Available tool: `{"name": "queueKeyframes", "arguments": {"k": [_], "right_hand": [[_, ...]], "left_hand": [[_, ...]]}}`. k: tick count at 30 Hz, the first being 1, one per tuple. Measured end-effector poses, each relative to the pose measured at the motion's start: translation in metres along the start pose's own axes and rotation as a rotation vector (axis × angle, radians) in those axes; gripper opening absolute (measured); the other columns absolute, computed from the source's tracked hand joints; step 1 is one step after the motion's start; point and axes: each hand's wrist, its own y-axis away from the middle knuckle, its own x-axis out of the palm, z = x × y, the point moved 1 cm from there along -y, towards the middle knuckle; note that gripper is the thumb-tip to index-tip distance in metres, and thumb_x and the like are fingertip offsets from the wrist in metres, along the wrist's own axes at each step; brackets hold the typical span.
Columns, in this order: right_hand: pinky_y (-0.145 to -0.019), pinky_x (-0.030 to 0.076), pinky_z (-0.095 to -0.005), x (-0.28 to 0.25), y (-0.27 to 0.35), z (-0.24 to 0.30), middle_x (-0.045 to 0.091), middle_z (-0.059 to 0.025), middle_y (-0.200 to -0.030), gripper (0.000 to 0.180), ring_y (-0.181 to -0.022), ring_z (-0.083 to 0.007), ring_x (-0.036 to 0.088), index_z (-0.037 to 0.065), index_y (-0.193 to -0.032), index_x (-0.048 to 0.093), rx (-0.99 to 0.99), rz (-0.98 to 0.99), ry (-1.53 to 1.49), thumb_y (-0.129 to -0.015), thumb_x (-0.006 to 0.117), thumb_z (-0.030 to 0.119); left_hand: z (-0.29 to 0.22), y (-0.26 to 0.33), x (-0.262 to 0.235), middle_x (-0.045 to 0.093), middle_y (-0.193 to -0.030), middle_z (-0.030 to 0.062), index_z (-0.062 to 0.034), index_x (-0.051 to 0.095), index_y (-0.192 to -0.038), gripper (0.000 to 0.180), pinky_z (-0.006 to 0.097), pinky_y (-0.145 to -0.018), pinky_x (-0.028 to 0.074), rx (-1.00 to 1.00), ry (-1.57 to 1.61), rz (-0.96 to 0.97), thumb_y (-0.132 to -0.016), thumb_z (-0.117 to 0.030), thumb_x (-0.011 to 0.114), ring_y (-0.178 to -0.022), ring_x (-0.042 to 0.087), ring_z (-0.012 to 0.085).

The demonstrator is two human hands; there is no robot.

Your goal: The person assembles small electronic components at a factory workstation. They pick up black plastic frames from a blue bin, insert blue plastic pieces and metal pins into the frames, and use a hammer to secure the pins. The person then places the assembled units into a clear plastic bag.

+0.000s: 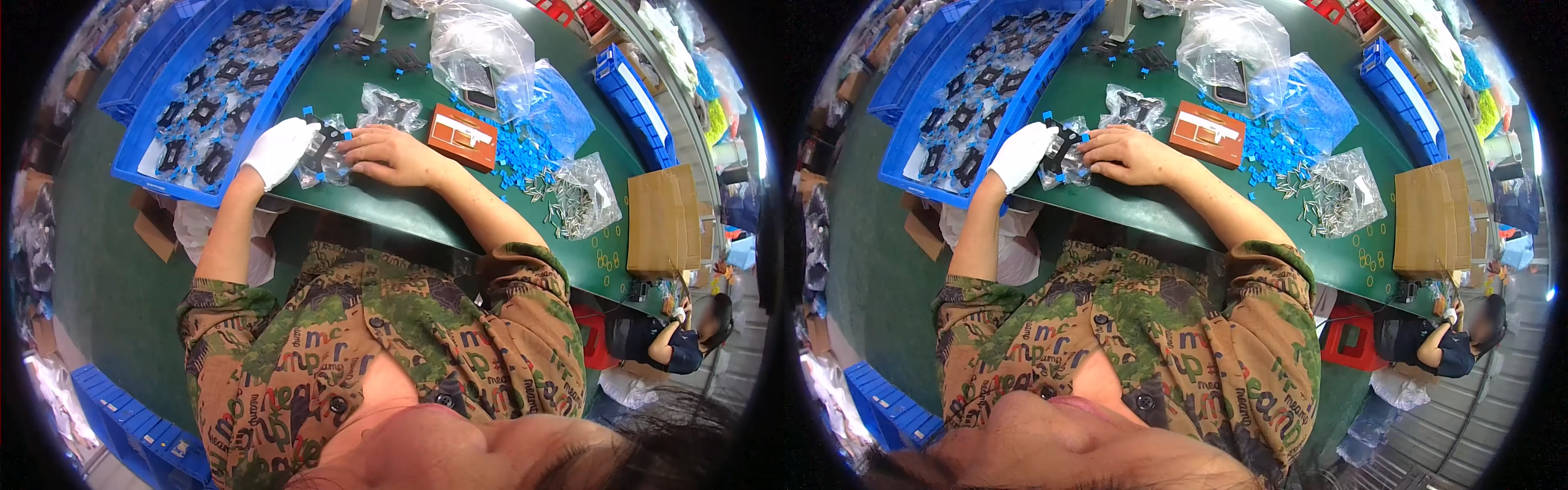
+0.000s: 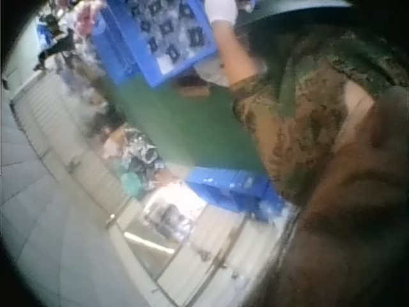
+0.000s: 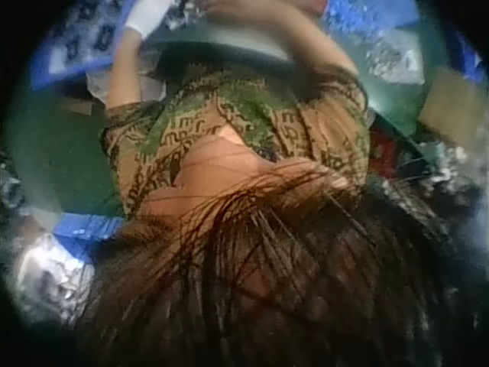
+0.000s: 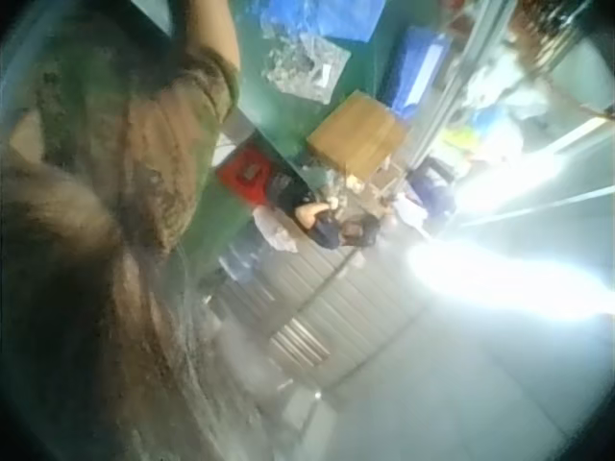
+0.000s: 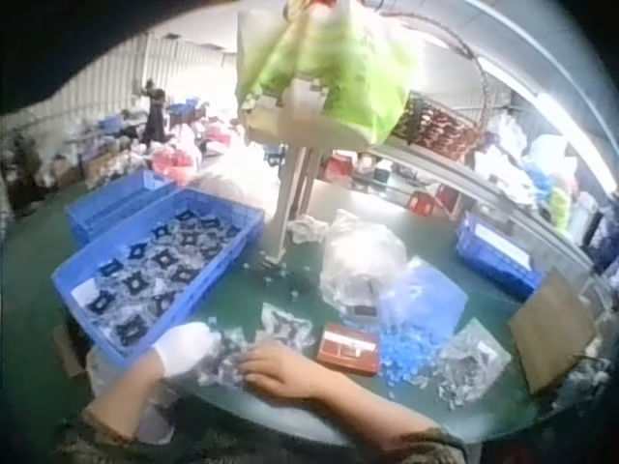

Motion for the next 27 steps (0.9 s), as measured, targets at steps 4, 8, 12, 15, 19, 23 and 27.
{"name": "queueKeyframes", "arguments": {"k": [4, 8, 12, 15, 19, 23, 27], "right_hand": [[-0.105, 0.048, -0.0429, -0.006, 0.008, 0.0, 0.073, -0.0075, -0.118, 0.018, -0.12, -0.0291, 0.064, 0.006, -0.104, 0.076, 0.028, -0.104, 0.03, -0.096, 0.067, 0.02], [-0.1, 0.048, -0.0429, -0.008, 0.012, 0.001, 0.073, -0.0058, -0.112, 0.017, -0.114, -0.0276, 0.064, 0.008, -0.105, 0.075, 0.047, -0.107, 0.067, -0.096, 0.067, 0.02], [-0.099, 0.048, -0.0421, -0.006, 0.017, 0.002, 0.071, -0.005, -0.113, 0.018, -0.114, -0.0264, 0.064, 0.009, -0.107, 0.075, 0.041, -0.101, 0.124, -0.096, 0.067, 0.021], [-0.099, 0.047, -0.0414, -0.01, 0.016, 0.002, 0.071, -0.0045, -0.114, 0.018, -0.114, -0.0259, 0.063, 0.01, -0.108, 0.075, 0.075, -0.059, 0.123, -0.097, 0.066, 0.022], [-0.097, 0.047, -0.041, -0.016, 0.02, 0.005, 0.071, -0.0041, -0.113, 0.018, -0.112, -0.0251, 0.064, 0.011, -0.107, 0.075, 0.119, -0.031, 0.139, -0.097, 0.066, 0.023], [-0.097, 0.047, -0.0409, -0.018, 0.025, 0.005, 0.071, -0.0039, -0.113, 0.017, -0.111, -0.0248, 0.064, 0.012, -0.106, 0.075, 0.134, -0.012, 0.161, -0.097, 0.066, 0.023], [-0.097, 0.048, -0.0408, -0.02, 0.029, 0.006, 0.071, -0.0036, -0.113, 0.017, -0.109, -0.025, 0.065, 0.012, -0.106, 0.075, 0.128, -0.016, 0.178, -0.098, 0.066, 0.024]], "left_hand": [[-0.004, 0.0, 0.002, 0.067, -0.104, 0.0206, -0.0028, 0.068, -0.111, 0.038, 0.044, -0.087, 0.05, 0.004, -0.049, -0.015, -0.109, -0.034, 0.045, -0.099, 0.064, 0.0392], [-0.013, -0.005, 0.001, 0.068, -0.104, 0.0206, -0.0044, 0.069, -0.112, 0.038, 0.045, -0.088, 0.051, -0.054, -0.148, 0.066, -0.109, -0.034, 0.044, -0.101, 0.065, 0.0384], [-0.005, -0.008, 0.013, 0.065, -0.095, 0.0189, -0.0043, 0.067, -0.107, 0.035, 0.045, -0.083, 0.051, 0.08, -0.318, 0.008, -0.108, -0.033, 0.047, -0.093, 0.064, 0.0365], [-0.008, -0.007, 0.017, 0.065, -0.092, 0.0185, -0.0045, 0.068, -0.101, 0.035, 0.047, -0.079, 0.052, 0.136, -0.466, -0.071, -0.106, -0.035, 0.052, -0.089, 0.065, 0.0369], [-0.022, -0.009, 0.016, 0.067, -0.092, 0.0184, -0.006, 0.072, -0.095, 0.038, 0.049, -0.077, 0.053, -0.093, -0.452, -0.182, -0.102, -0.041, 0.058, -0.085, 0.067, 0.0386], [-0.03, -0.001, 0.006, 0.07, -0.1, 0.0163, -0.0081, 0.075, -0.09, 0.042, 0.048, -0.083, 0.055, -0.119, -0.44, -0.208, -0.094, -0.049, 0.066, -0.093, 0.07, 0.0372], [-0.034, 0.006, 0.002, 0.07, -0.105, 0.0159, -0.0078, 0.072, -0.098, 0.038, 0.047, -0.086, 0.054, -0.17, -0.354, -0.268, -0.092, -0.045, 0.071, -0.098, 0.069, 0.0364]]}}
